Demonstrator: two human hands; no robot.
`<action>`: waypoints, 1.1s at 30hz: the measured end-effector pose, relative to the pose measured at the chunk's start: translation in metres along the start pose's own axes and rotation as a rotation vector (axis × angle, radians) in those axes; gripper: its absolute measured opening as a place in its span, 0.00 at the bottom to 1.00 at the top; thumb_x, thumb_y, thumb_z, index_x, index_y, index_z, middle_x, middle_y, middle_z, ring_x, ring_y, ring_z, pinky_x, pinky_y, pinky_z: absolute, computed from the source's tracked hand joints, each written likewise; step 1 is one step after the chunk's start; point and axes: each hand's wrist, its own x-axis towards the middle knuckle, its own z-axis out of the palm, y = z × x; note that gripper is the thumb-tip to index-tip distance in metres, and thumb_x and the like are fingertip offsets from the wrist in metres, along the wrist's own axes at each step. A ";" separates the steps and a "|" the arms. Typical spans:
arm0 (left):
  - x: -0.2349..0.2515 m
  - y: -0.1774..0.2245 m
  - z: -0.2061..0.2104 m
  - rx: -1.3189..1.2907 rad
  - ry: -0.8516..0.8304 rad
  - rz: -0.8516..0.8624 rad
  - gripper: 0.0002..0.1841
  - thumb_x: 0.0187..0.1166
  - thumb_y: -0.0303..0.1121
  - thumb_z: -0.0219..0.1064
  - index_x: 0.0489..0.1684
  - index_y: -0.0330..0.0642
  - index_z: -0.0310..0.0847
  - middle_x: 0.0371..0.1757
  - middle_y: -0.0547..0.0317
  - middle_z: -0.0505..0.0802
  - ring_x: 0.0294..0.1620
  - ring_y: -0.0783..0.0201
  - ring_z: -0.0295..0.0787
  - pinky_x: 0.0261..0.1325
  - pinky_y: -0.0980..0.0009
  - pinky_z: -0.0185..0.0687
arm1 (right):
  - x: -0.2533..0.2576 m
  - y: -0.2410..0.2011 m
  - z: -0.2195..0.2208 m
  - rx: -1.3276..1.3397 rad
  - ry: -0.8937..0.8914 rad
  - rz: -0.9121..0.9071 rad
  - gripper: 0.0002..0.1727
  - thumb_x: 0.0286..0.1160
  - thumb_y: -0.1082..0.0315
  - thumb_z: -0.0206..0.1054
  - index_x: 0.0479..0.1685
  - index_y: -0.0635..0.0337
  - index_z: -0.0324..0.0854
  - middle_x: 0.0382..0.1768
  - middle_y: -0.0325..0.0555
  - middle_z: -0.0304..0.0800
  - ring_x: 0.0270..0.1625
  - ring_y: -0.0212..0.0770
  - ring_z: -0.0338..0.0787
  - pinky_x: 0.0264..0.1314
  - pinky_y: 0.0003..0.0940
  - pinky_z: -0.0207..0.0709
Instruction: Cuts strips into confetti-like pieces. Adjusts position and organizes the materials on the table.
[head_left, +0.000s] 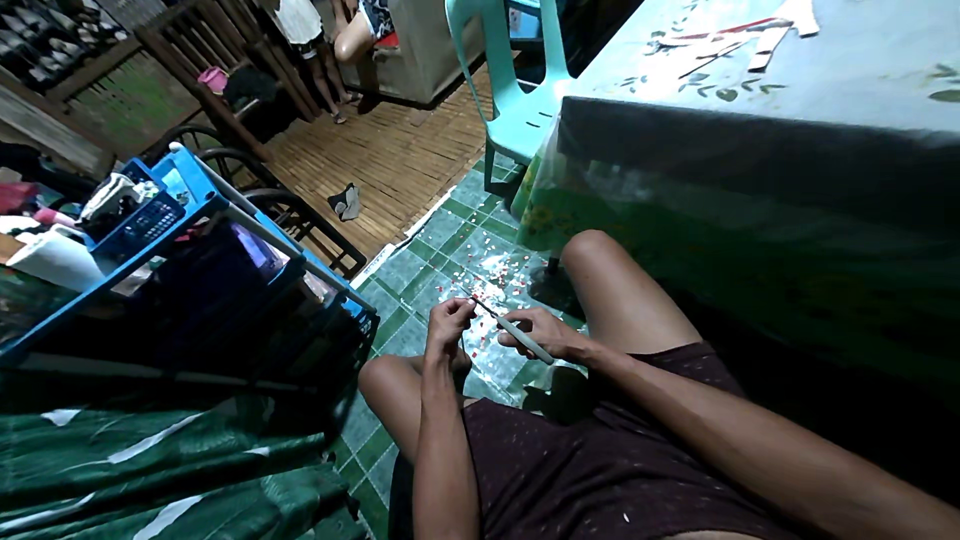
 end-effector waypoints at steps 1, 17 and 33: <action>0.000 -0.001 0.001 -0.009 0.005 -0.010 0.07 0.82 0.28 0.68 0.40 0.31 0.87 0.28 0.56 0.88 0.22 0.70 0.78 0.28 0.74 0.76 | -0.002 0.000 0.001 0.003 0.005 0.019 0.33 0.67 0.39 0.76 0.63 0.55 0.85 0.27 0.42 0.90 0.22 0.35 0.86 0.28 0.34 0.85; 0.004 -0.002 0.055 -0.108 -0.272 -0.114 0.06 0.81 0.27 0.66 0.44 0.30 0.84 0.36 0.54 0.92 0.34 0.65 0.88 0.44 0.68 0.88 | -0.063 0.023 -0.050 -0.143 0.123 0.025 0.41 0.57 0.31 0.77 0.66 0.51 0.86 0.28 0.34 0.87 0.25 0.27 0.80 0.32 0.31 0.80; 0.071 -0.023 0.061 -0.312 -0.184 -0.287 0.04 0.77 0.26 0.69 0.38 0.35 0.87 0.33 0.55 0.93 0.33 0.65 0.90 0.42 0.70 0.89 | -0.002 0.023 -0.088 -0.427 0.053 0.202 0.45 0.58 0.23 0.70 0.74 0.42 0.81 0.37 0.42 0.93 0.37 0.42 0.92 0.43 0.53 0.87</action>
